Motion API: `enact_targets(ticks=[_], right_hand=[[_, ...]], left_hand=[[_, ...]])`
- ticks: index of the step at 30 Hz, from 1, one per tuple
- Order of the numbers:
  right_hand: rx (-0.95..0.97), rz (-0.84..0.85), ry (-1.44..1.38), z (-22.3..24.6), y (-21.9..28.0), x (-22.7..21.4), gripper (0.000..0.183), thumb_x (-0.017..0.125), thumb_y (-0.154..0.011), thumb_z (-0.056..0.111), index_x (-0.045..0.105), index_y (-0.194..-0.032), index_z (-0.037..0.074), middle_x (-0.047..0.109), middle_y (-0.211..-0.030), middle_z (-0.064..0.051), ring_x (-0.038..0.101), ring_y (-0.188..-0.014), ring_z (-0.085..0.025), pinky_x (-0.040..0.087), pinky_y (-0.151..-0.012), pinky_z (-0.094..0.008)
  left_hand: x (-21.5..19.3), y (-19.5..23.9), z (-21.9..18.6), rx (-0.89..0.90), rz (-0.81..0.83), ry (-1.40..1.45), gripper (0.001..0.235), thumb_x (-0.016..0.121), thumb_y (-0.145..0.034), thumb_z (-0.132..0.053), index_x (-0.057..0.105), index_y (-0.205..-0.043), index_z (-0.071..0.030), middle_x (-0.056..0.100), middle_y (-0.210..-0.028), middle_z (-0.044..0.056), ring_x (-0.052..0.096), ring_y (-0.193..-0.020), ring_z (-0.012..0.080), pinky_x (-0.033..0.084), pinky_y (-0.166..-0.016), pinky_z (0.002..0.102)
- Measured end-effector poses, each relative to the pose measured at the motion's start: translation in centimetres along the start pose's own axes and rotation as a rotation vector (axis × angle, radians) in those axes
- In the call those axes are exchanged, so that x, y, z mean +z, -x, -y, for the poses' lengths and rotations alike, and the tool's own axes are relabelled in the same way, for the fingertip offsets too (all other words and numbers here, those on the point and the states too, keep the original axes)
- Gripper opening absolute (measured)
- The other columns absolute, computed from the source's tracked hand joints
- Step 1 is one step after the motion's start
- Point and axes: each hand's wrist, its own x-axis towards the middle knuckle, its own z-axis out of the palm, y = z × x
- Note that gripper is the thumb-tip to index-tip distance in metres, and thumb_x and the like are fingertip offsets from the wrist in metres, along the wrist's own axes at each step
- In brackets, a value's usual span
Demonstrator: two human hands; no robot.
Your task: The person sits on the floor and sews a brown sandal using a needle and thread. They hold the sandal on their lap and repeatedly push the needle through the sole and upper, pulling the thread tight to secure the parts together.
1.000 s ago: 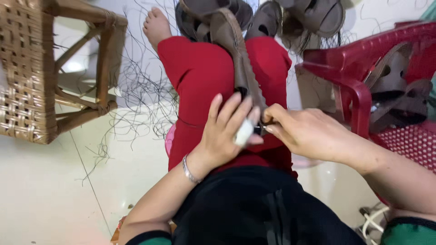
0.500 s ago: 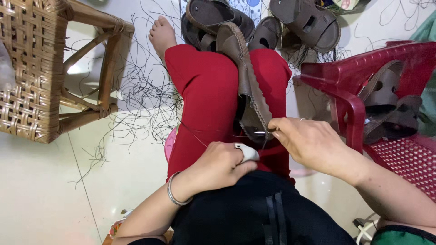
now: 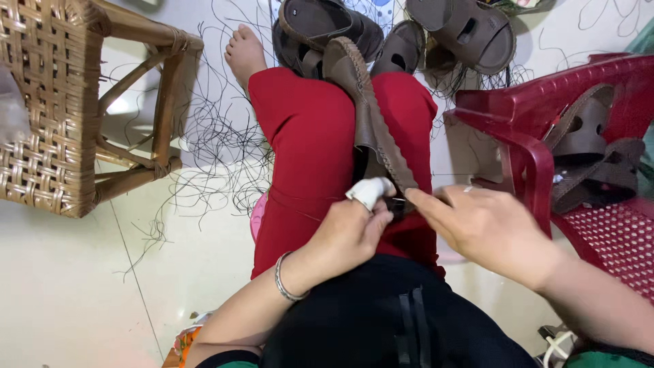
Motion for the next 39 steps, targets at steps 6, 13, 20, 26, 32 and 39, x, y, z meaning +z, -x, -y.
enact_targets(ticks=[6, 13, 20, 26, 32, 39], right_hand=[[0.447, 0.985, 0.132, -5.4, 2.7, -4.6, 0.062, 0.024, -0.094, 0.066, 0.018, -0.155, 0.067, 0.064, -0.135, 0.009, 0.063, -0.132, -0.014, 0.067, -0.102, -0.037], [0.411, -0.029, -1.233, -1.0, 2.3, 4.5, 0.022, 0.06, -0.099, 0.022, 0.071, -0.09, 0.005, 0.07, -0.09, -0.009, 0.069, -0.085, -0.019, 0.057, -0.077, -0.03], [0.341, -0.016, -1.554, 1.4, 1.2, 1.6, 0.032, 0.066, -0.095, 0.018, 0.07, -0.068, 0.001, 0.058, -0.062, -0.007, 0.06, -0.068, -0.023, 0.054, -0.06, -0.035], [0.302, -0.171, -1.247, 3.2, -1.8, 1.6, 0.022, 0.07, -0.088, 0.001, 0.078, -0.108, -0.002, 0.073, -0.067, -0.016, 0.058, -0.048, -0.018, 0.047, -0.045, -0.032], [0.401, -0.539, -0.377, -1.4, 2.4, 5.7, 0.007, 0.072, -0.099, 0.004, 0.071, -0.092, 0.004, 0.071, -0.088, -0.009, 0.066, -0.068, -0.024, 0.053, -0.062, -0.035], [1.096, -0.517, -0.303, -27.8, 21.0, 10.8, 0.049, 0.036, -0.122, 0.035, 0.057, -0.15, 0.001, 0.062, -0.141, -0.022, 0.059, -0.125, -0.032, 0.043, -0.104, -0.044]], left_hand=[[-1.6, -0.4, 0.3, 0.086, -0.1, 0.128, 0.04, 0.064, -0.098, -0.005, 0.048, -0.135, -0.006, 0.061, -0.09, 0.003, 0.063, -0.07, 0.0149, 0.056, -0.074, 0.028], [-0.1, -0.6, 0.6, 0.128, -0.201, -0.187, 0.045, 0.065, -0.095, -0.018, 0.052, -0.137, -0.006, 0.058, -0.072, 0.01, 0.063, -0.067, 0.0333, 0.054, -0.066, 0.041], [-0.6, 0.2, 1.3, 0.119, -0.438, 0.044, 0.023, 0.07, -0.09, -0.01, 0.069, -0.113, -0.01, 0.061, -0.052, 0.006, 0.068, -0.053, 0.0296, 0.054, -0.054, 0.034], [-1.9, 1.6, -2.1, 0.081, -0.278, 0.427, 0.03, 0.077, -0.089, -0.01, 0.068, -0.116, 0.0, 0.063, -0.056, 0.001, 0.06, -0.053, 0.0087, 0.052, -0.052, 0.022], [-2.1, 2.0, -0.3, 0.122, -0.354, 0.402, 0.018, 0.069, -0.097, -0.012, 0.073, -0.111, -0.002, 0.07, -0.064, 0.004, 0.058, -0.067, 0.0042, 0.056, -0.062, 0.026], [-4.9, 4.5, 4.2, -0.104, 0.334, -0.272, 0.05, 0.059, -0.106, -0.039, 0.05, -0.07, -0.005, 0.048, -0.057, 0.013, 0.052, -0.053, 0.0318, 0.043, -0.065, 0.044]])
